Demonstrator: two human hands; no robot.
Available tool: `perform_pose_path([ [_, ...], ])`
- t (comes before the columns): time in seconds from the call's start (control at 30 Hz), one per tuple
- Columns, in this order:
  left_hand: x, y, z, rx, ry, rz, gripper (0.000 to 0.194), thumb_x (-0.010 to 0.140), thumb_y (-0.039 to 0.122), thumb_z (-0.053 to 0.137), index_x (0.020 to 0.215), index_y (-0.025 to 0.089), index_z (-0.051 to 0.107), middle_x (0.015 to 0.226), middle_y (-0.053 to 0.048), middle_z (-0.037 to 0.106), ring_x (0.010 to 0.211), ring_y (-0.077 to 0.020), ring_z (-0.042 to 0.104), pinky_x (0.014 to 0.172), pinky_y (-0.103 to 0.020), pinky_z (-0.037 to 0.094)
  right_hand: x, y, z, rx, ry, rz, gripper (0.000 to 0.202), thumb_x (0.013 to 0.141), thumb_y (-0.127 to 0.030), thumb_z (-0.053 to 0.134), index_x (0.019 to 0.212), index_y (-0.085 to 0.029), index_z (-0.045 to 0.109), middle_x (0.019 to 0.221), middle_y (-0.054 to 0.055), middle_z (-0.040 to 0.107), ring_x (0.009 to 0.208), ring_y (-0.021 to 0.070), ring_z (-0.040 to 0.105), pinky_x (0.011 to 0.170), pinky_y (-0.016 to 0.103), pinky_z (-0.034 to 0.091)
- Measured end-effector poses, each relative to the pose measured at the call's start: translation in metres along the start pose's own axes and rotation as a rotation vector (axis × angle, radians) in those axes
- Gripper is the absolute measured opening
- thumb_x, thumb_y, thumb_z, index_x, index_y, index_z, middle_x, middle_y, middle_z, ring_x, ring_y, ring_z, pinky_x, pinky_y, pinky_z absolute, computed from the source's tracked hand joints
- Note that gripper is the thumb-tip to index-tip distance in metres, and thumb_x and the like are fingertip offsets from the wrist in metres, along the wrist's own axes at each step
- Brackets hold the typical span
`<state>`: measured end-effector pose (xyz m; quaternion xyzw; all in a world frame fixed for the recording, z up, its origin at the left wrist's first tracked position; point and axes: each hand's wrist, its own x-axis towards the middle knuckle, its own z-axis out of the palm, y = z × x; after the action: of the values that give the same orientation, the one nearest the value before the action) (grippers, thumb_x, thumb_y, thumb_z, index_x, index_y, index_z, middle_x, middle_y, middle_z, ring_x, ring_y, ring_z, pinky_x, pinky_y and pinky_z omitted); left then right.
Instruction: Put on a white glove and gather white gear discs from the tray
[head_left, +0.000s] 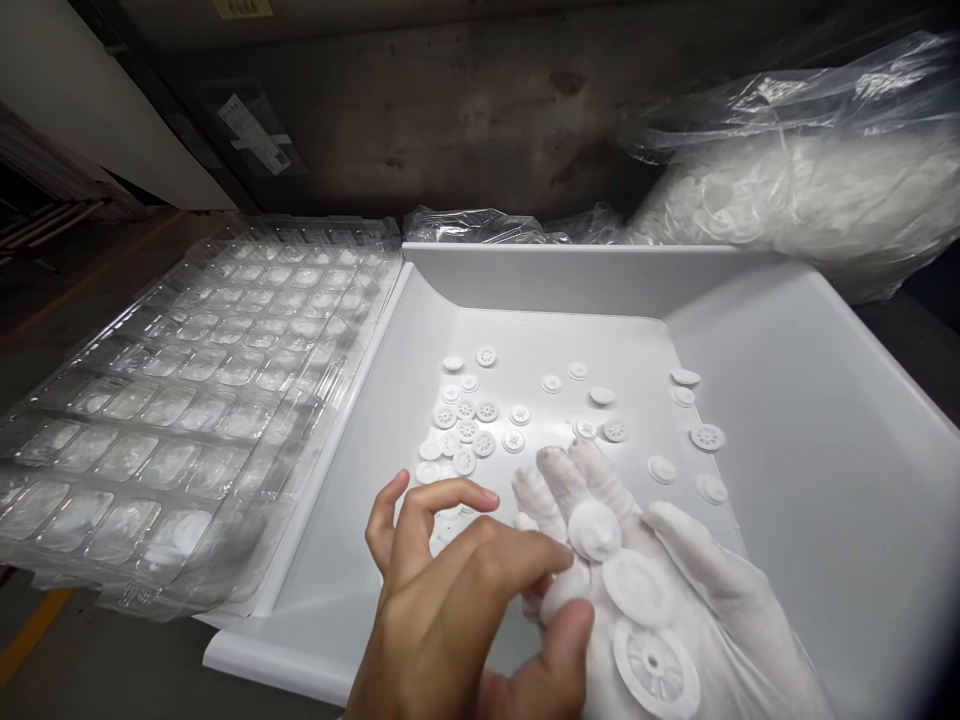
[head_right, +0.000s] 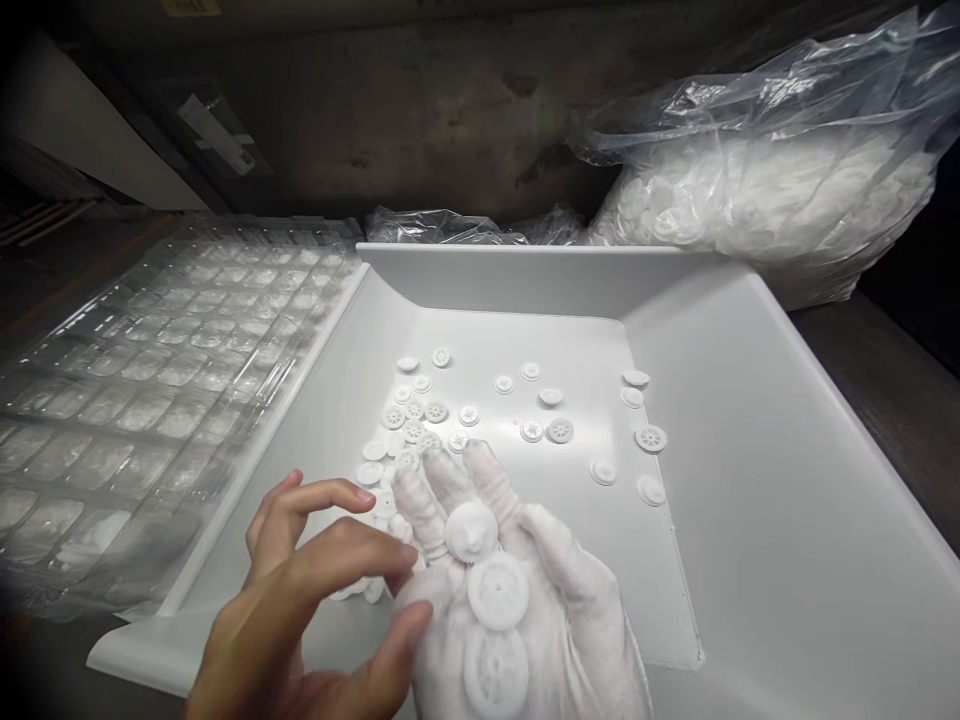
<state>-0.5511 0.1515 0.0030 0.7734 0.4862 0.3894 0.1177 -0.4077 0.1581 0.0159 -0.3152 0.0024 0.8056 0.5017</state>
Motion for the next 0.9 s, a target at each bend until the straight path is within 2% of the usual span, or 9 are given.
perform_pose_path([
  [0.13, 0.002, 0.0, 0.005, 0.067, 0.03, -0.039, 0.027, 0.078, 0.009, 0.066, 0.1, 0.022, 0.059, 0.087, -0.002, 0.059, 0.088, -0.019, 0.049, 0.095, -0.043, 0.032, -0.001, -0.001, 0.002, 0.007, 0.015, -0.008, 0.047, 0.092, -0.042, 0.025, 0.129, -0.032, 0.052, 0.133, -0.002, 0.056, 0.127, 0.018, 0.051, 0.114, 0.048, 0.033],
  [0.23, 0.003, 0.005, 0.01, 0.041, 0.101, -0.019, 0.022, 0.078, 0.009, 0.067, 0.096, 0.021, 0.061, 0.083, -0.001, 0.059, 0.085, -0.0179, 0.051, 0.094, -0.044, 0.034, -0.002, -0.002, 0.002, -0.008, 0.014, 0.0, 0.045, 0.094, -0.044, 0.026, 0.126, -0.032, 0.054, 0.132, 0.0, 0.056, 0.127, 0.0176, 0.051, 0.115, 0.047, 0.032],
  [0.37, 0.005, 0.015, 0.019, 0.048, 0.202, -0.07, 0.013, 0.083, 0.014, 0.065, 0.085, 0.026, 0.07, 0.074, 0.002, 0.061, 0.08, -0.0171, 0.049, 0.098, -0.047, 0.028, -0.001, -0.003, 0.003, -0.044, -0.025, -0.021, 0.042, 0.093, -0.047, 0.048, 0.126, -0.021, 0.054, 0.13, 0.008, 0.056, 0.124, 0.0249, 0.052, 0.104, 0.055, 0.045],
  [0.47, 0.007, 0.02, 0.023, 0.056, 0.196, -0.058, 0.02, 0.087, 0.015, 0.061, 0.078, 0.028, 0.072, 0.071, 0.002, 0.06, 0.078, -0.017, 0.045, 0.097, -0.048, 0.028, 0.0, -0.003, 0.005, -0.075, -0.064, -0.029, 0.045, 0.089, -0.045, 0.06, 0.124, -0.017, 0.054, 0.127, 0.01, 0.055, 0.119, 0.0262, 0.054, 0.094, 0.048, 0.051],
  [0.6, 0.007, 0.022, 0.024, 0.051, 0.224, -0.068, 0.024, 0.089, 0.02, 0.06, 0.069, 0.027, 0.07, 0.069, 0.0, 0.056, 0.076, -0.0177, 0.042, 0.097, -0.049, 0.028, 0.001, -0.002, 0.005, -0.072, -0.116, -0.015, 0.044, 0.089, -0.045, 0.06, 0.123, -0.016, 0.054, 0.124, 0.01, 0.056, 0.115, 0.0251, 0.055, 0.091, 0.045, 0.053],
  [0.77, 0.006, 0.02, 0.022, 0.013, 0.15, -0.13, 0.022, 0.089, 0.019, 0.058, 0.072, 0.026, 0.068, 0.072, -0.001, 0.054, 0.08, -0.0192, 0.042, 0.099, -0.047, 0.025, 0.0, -0.004, 0.004, 0.067, -0.153, 0.054, 0.042, 0.091, -0.043, 0.059, 0.123, -0.016, 0.055, 0.12, 0.011, 0.059, 0.108, 0.0226, 0.059, 0.087, 0.041, 0.056],
  [0.83, 0.007, 0.018, 0.02, 0.035, 0.166, -0.143, 0.015, 0.085, 0.019, 0.064, 0.072, 0.026, 0.067, 0.073, -0.001, 0.054, 0.082, -0.02, 0.043, 0.097, -0.045, 0.026, 0.0, -0.005, 0.002, 0.156, -0.16, 0.099, 0.041, 0.094, -0.041, 0.054, 0.126, -0.015, 0.054, 0.114, 0.009, 0.062, 0.098, 0.0185, 0.063, 0.084, 0.038, 0.058],
  [0.9, 0.008, 0.017, 0.018, 0.07, 0.185, -0.111, 0.011, 0.078, 0.018, 0.072, 0.072, 0.025, 0.066, 0.074, -0.001, 0.056, 0.08, -0.02, 0.044, 0.092, -0.043, 0.029, 0.001, -0.004, -0.003, 0.267, -0.173, 0.142, 0.043, 0.099, -0.043, 0.042, 0.133, -0.018, 0.05, 0.104, 0.003, 0.065, 0.083, 0.0115, 0.065, 0.082, 0.032, 0.058],
])
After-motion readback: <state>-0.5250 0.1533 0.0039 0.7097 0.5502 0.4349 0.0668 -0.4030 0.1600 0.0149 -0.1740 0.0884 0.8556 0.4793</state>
